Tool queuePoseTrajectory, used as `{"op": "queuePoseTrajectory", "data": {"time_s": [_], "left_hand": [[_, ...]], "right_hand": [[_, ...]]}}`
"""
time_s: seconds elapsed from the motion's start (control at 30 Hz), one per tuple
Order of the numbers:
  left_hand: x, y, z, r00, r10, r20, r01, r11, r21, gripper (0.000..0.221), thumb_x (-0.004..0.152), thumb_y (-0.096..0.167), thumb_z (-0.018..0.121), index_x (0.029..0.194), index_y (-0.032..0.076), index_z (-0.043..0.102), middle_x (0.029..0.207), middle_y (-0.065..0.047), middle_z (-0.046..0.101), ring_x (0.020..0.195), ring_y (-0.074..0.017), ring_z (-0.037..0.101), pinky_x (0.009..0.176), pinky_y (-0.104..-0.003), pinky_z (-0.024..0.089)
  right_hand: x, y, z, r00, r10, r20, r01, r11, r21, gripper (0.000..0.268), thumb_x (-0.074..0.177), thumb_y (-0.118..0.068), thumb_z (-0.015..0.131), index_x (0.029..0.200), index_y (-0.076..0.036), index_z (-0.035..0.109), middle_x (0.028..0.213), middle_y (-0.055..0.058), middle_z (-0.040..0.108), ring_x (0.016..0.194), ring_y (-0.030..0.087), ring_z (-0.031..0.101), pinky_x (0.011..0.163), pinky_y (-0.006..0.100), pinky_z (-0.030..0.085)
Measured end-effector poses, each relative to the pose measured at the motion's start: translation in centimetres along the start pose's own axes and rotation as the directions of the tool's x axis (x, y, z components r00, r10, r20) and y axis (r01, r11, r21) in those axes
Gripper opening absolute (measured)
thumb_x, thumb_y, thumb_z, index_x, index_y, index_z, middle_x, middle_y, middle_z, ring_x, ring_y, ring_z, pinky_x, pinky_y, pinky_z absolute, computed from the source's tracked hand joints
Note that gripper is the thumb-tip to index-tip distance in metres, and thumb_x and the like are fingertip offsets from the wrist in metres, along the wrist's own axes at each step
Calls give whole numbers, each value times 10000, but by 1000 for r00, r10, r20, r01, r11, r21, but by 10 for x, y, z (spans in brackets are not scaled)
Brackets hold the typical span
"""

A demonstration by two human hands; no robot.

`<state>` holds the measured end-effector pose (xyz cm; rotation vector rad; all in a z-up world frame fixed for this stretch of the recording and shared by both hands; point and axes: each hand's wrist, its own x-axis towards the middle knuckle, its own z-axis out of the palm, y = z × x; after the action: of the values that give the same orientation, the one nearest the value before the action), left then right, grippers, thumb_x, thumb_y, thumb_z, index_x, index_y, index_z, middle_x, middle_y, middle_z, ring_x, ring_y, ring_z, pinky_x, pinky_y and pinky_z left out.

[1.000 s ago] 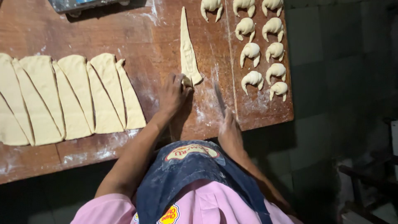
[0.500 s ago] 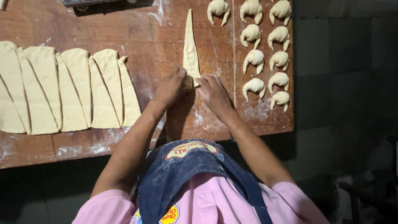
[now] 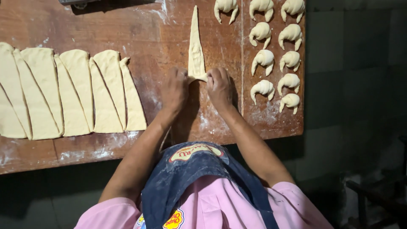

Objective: Rolling and shaping croissant dough on a wooden table with a digital scale and knife.

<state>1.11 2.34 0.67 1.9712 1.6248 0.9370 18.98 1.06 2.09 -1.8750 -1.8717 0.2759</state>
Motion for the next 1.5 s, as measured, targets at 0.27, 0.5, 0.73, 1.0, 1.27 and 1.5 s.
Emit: {"op": "queuePoseTrajectory", "data": {"time_s": [0.27,0.5,0.73,1.0,1.27,1.5], "left_hand": [[-6,-6,-8,975,216,46,-215,976,-33,257,975,174,626,1161,3,580,1116,-228,553,975,-410,572,762,-497,492],[11,-5,-3,988,145,-45,-146,989,-13,174,969,67,589,1138,28,570,1114,-203,537,1045,-394,537,896,-485,481],[8,-14,-11,969,238,62,-239,971,13,229,916,57,584,1142,21,576,1116,-191,552,1024,-384,535,880,-475,477],[28,-10,-6,982,181,53,-185,977,105,169,934,64,591,1100,35,603,1059,-178,531,992,-371,537,818,-483,463],[0,8,-11,975,207,76,-215,969,119,580,900,-9,516,1473,-52,441,1455,-252,453,1362,-427,438,1140,-526,345],[24,5,10,967,234,100,-247,957,149,685,908,109,515,1506,-160,318,1554,-359,356,1493,-475,272,1237,-556,187]], "right_hand": [[-9,10,-6,960,-277,-48,280,958,64,317,954,-139,711,1243,-46,620,1187,170,637,1078,336,634,901,426,535],[17,2,2,993,-33,-112,39,998,56,241,991,-96,701,1227,-74,658,1034,171,611,939,325,630,791,438,527],[-1,16,8,987,-147,-59,141,986,-91,217,1016,16,611,1230,-19,622,1102,156,646,1034,347,623,874,476,509],[25,-2,-2,986,-152,-67,142,980,-136,170,985,-59,688,1150,-81,658,1123,142,597,1056,316,566,849,447,500],[-9,-5,10,979,-198,55,205,945,-255,674,928,95,503,1575,34,322,1590,238,416,1488,394,388,1249,545,306],[22,-10,21,966,-256,50,260,952,-161,679,981,-55,569,1572,63,255,1611,295,324,1507,442,295,1205,659,169]]}}
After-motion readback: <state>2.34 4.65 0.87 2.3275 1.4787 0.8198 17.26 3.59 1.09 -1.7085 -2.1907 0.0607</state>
